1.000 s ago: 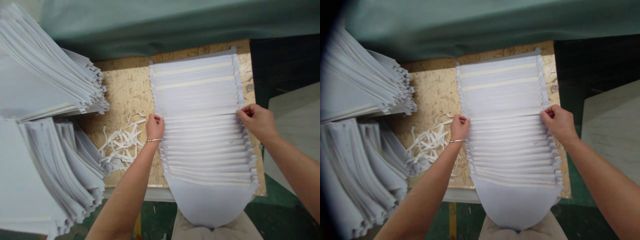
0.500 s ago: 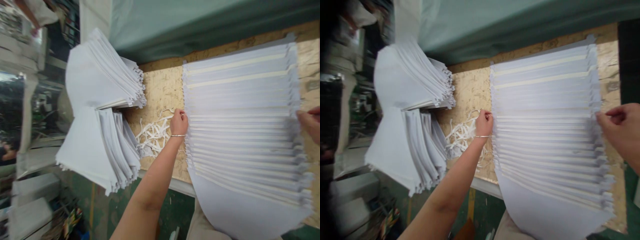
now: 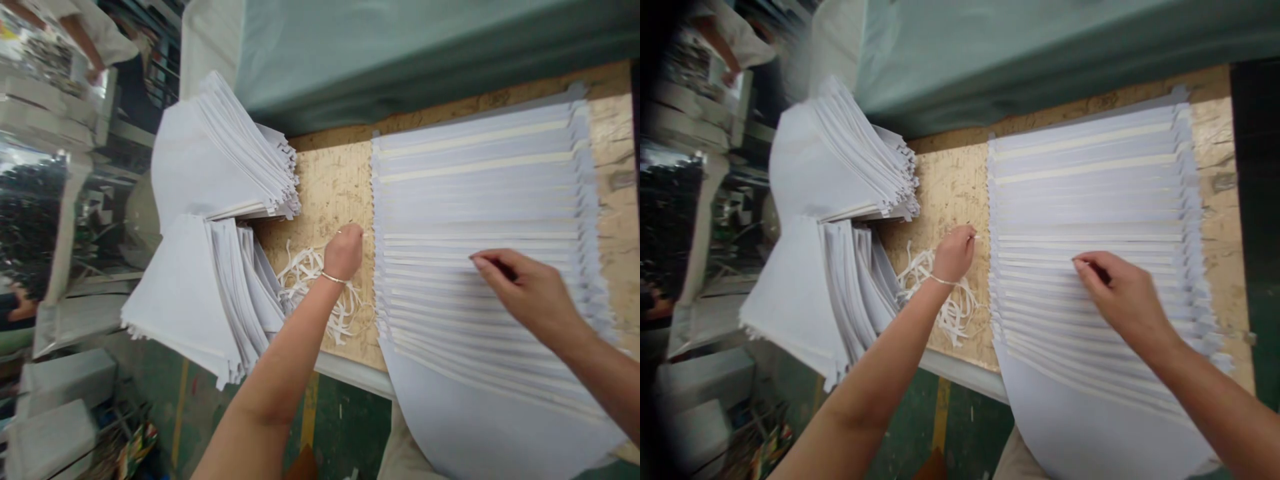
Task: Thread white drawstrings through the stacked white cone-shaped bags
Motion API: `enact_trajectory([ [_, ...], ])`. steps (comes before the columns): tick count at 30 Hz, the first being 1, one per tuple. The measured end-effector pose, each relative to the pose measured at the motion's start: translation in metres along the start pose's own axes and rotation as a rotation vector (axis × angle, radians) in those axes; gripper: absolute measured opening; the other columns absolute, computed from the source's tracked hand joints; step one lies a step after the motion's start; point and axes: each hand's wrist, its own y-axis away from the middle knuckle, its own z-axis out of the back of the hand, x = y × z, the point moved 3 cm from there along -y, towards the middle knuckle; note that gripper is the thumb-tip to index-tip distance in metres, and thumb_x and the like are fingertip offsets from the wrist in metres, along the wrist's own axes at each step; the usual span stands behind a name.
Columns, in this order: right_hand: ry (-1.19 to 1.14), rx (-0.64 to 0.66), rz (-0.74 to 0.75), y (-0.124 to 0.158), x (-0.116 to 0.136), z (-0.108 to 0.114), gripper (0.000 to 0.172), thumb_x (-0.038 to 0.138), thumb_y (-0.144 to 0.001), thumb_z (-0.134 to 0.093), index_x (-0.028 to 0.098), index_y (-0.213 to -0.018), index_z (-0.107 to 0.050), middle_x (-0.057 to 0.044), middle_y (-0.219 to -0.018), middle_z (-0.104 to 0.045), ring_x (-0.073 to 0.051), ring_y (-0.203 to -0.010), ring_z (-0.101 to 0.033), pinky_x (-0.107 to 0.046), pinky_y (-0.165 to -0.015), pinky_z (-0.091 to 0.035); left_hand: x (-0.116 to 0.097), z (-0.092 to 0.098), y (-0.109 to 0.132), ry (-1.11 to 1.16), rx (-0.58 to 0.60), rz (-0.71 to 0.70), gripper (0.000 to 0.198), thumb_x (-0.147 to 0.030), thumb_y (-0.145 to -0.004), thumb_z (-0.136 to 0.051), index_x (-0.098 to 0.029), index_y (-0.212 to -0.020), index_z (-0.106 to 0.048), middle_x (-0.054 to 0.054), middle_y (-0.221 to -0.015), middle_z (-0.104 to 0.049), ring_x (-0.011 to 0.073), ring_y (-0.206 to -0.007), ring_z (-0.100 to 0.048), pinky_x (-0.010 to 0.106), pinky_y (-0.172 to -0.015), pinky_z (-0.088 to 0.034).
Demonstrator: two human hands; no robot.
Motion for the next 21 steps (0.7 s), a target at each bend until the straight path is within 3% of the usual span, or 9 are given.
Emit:
enact_trajectory([
  [1, -0.112, 0.086, -0.032, 0.001, 0.014, -0.019, 0.036, 0.053, -0.086, -0.053, 0.022, -0.095, -0.068, -0.004, -0.088, -0.068, -0.017, -0.080, -0.062, -0.028, -0.072, -0.045, -0.014, 0.003, 0.008, 0.036, 0.006, -0.060, 0.018, -0.011, -0.091, -0.042, -0.019, -0.099, -0.056, 0.010, -0.102, -0.064, 0.0203, -0.102, -0.060, 0.035, -0.089, -0.051],
  [4, -0.424, 0.384, -0.267, 0.005, 0.044, -0.074, 0.046, 0.061, -0.087, -0.048, 0.017, -0.084, -0.064, -0.006, -0.074, -0.064, -0.015, -0.060, -0.056, -0.027, -0.054, -0.041, -0.053, 0.008, 0.032, 0.114, 0.010, -0.248, 0.018, -0.013, -0.093, -0.040, -0.018, -0.102, -0.055, 0.012, -0.109, -0.065, 0.0193, -0.109, -0.060, 0.033, -0.092, -0.052],
  [6, -0.632, 0.472, -0.407, 0.007, 0.055, -0.096, 0.047, 0.063, -0.084, -0.050, 0.017, -0.078, -0.058, -0.005, -0.070, -0.061, -0.013, -0.054, -0.051, -0.024, -0.045, -0.034, -0.068, 0.010, 0.042, 0.150, 0.000, -0.307, 0.017, -0.015, -0.094, -0.040, -0.017, -0.101, -0.055, 0.013, -0.111, -0.065, 0.0199, -0.112, -0.060, 0.034, -0.093, -0.052],
  [8, -0.755, 0.476, -0.464, 0.007, 0.057, -0.105, 0.042, 0.059, -0.078, -0.059, 0.018, -0.074, -0.054, -0.002, -0.065, -0.057, -0.011, -0.050, -0.047, -0.022, -0.043, -0.030, -0.075, 0.011, 0.046, 0.194, 0.001, -0.305, 0.019, -0.015, -0.095, -0.038, -0.016, -0.101, -0.056, 0.014, -0.110, -0.065, 0.0206, -0.111, -0.060, 0.035, -0.093, -0.052],
  [11, -0.719, 0.434, -0.403, 0.006, 0.047, -0.097, 0.033, 0.050, -0.075, -0.064, 0.018, -0.074, -0.055, 0.001, -0.060, -0.053, -0.010, -0.050, -0.045, -0.022, -0.045, -0.030, -0.081, 0.014, 0.046, 0.351, 0.048, -0.265, 0.027, -0.016, -0.094, -0.040, -0.014, -0.117, -0.054, 0.014, -0.113, -0.064, 0.0210, -0.111, -0.060, 0.038, -0.095, -0.051],
  [14, -0.498, 0.424, -0.218, 0.006, 0.036, -0.080, 0.026, 0.043, -0.080, -0.059, 0.017, -0.078, -0.061, 0.000, -0.063, -0.058, -0.011, -0.055, -0.048, -0.024, -0.052, -0.036, -0.088, 0.015, 0.043, 0.590, 0.145, -0.217, 0.034, -0.020, -0.094, -0.044, -0.016, -0.127, -0.053, 0.013, -0.113, -0.064, 0.0191, -0.108, -0.060, 0.035, -0.094, -0.051],
  [17, -0.289, 0.421, -0.083, 0.006, 0.029, -0.061, 0.028, 0.044, -0.085, -0.054, 0.018, -0.079, -0.064, 0.000, -0.065, -0.059, -0.013, -0.059, -0.050, -0.026, -0.058, -0.037, -0.089, 0.010, 0.039, 0.688, 0.248, -0.129, 0.027, -0.024, -0.095, -0.044, -0.018, -0.111, -0.065, 0.008, -0.094, -0.066, 0.0171, -0.091, -0.063, 0.031, -0.084, -0.053],
  [21, -0.178, 0.324, -0.107, -0.001, 0.008, -0.021, 0.038, 0.054, -0.085, -0.054, 0.019, -0.079, -0.066, -0.001, -0.064, -0.058, -0.014, -0.060, -0.051, -0.027, -0.058, -0.038, -0.066, 0.001, 0.030, 0.675, 0.295, 0.024, 0.021, -0.026, -0.091, -0.051, -0.019, -0.094, -0.071, 0.005, -0.086, -0.066, 0.0167, -0.083, -0.063, 0.030, -0.078, -0.052],
])
